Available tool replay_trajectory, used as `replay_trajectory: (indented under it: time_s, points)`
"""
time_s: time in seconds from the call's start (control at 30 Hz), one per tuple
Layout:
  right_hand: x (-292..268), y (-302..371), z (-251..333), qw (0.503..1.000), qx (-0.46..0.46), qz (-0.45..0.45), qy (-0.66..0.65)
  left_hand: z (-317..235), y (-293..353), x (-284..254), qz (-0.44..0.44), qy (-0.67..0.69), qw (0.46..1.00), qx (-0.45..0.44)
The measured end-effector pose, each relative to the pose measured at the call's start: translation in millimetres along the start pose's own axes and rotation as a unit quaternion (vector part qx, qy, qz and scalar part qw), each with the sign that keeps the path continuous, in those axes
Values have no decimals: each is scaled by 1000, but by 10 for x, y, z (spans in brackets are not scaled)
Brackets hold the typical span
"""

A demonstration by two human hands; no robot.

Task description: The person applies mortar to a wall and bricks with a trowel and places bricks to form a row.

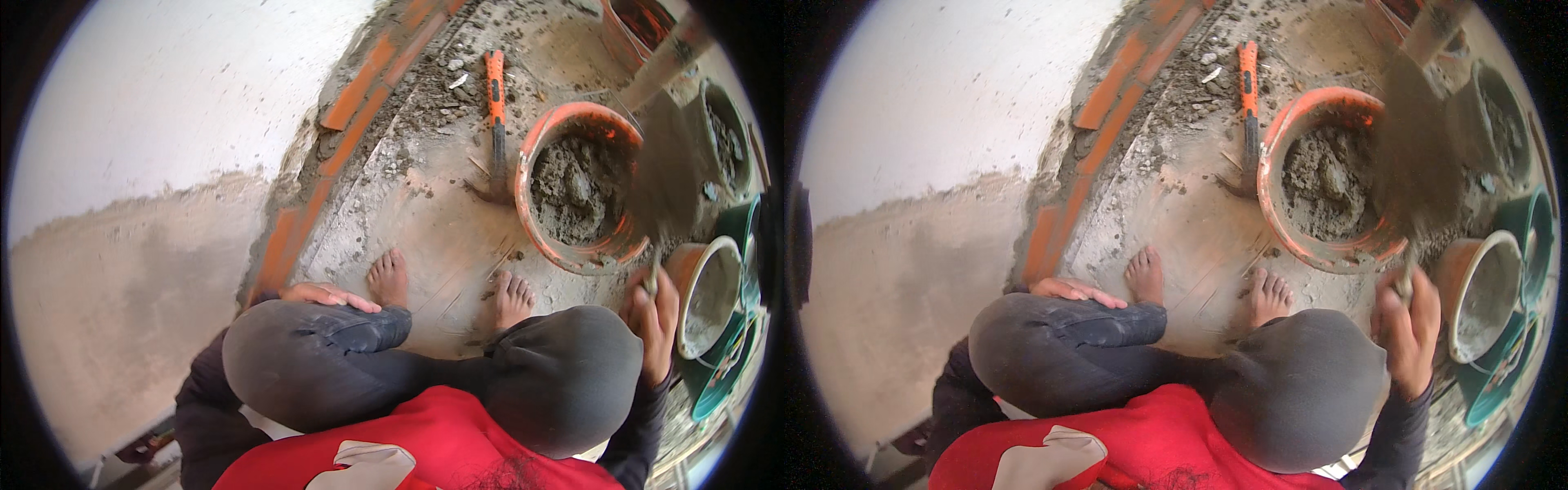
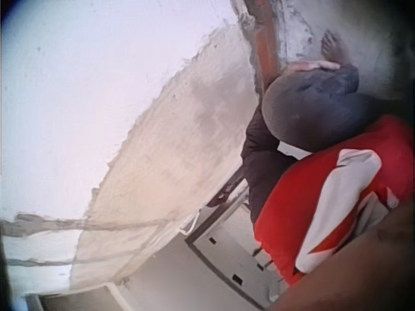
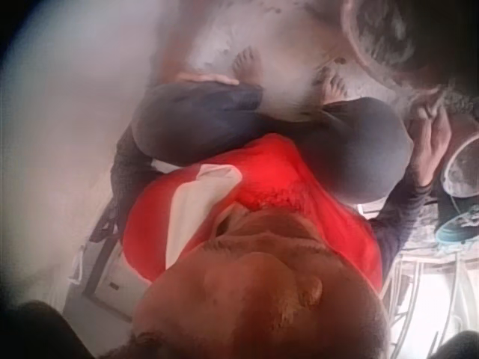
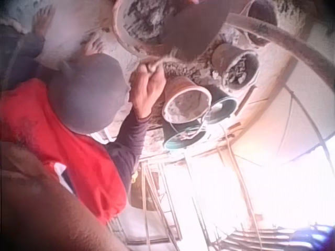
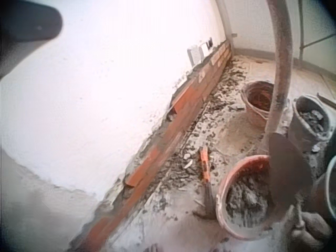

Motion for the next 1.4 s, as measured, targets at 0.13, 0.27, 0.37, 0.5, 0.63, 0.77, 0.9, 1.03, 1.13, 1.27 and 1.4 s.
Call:
replay_trajectory:
  time_s: [0.13, 0.27, 0.37, 0.5, 0.63, 0.77, 0.9, 1.03, 1.13, 1.27, 1.4]
  points:
    - [825, -921, 893, 864, -301, 233, 330, 344, -267, 21, 21, -24, 999, -10]
    - [1697, -1611, 852, 813, -291, 406, 298, 806, -316, 272, -64, -45, 996, -49]
    - [2225, -2044, 895, 721, -404, 414, 381, 1039, -349, 359, -112, 4, 994, -10]
    - [2923, -2249, 1050, 627, -481, 451, 416, 1197, -229, 590, -131, 159, 978, 11]
    - [3405, -2405, 1112, 579, -547, 412, 443, 1383, -149, 662, -168, 204, 964, 13]
    - [3692, -2589, 1146, 530, -587, 392, 470, 1420, -92, 619, -189, 199, 961, 21]
    - [3847, -2794, 1223, 521, -548, 402, 516, 1517, -99, 600, -171, 245, 954, 38]
    - [3915, -2937, 1261, 512, -612, 401, 450, 1508, -75, 578, -166, 280, 945, 38]
    - [3952, -3032, 1238, 525, -614, 391, 441, 1529, -89, 550, -166, 288, 943, 38]
    - [3947, -3135, 1218, 502, -650, 371, 433, 1473, -54, 501, -166, 283, 944, 43]
    - [3872, -3019, 1212, 497, -700, 320, 401, 1468, -61, 506, -160, 285, 944, 39]
Point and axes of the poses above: each hand's wrist, its own y-axis away from the middle knuckle, its own x-axis out of the palm, z = x × y, the point moved 7 cm from there along -y, towards the middle knuckle, and after that the axes turned 10 degrees about -x, right-handed, at the moved point
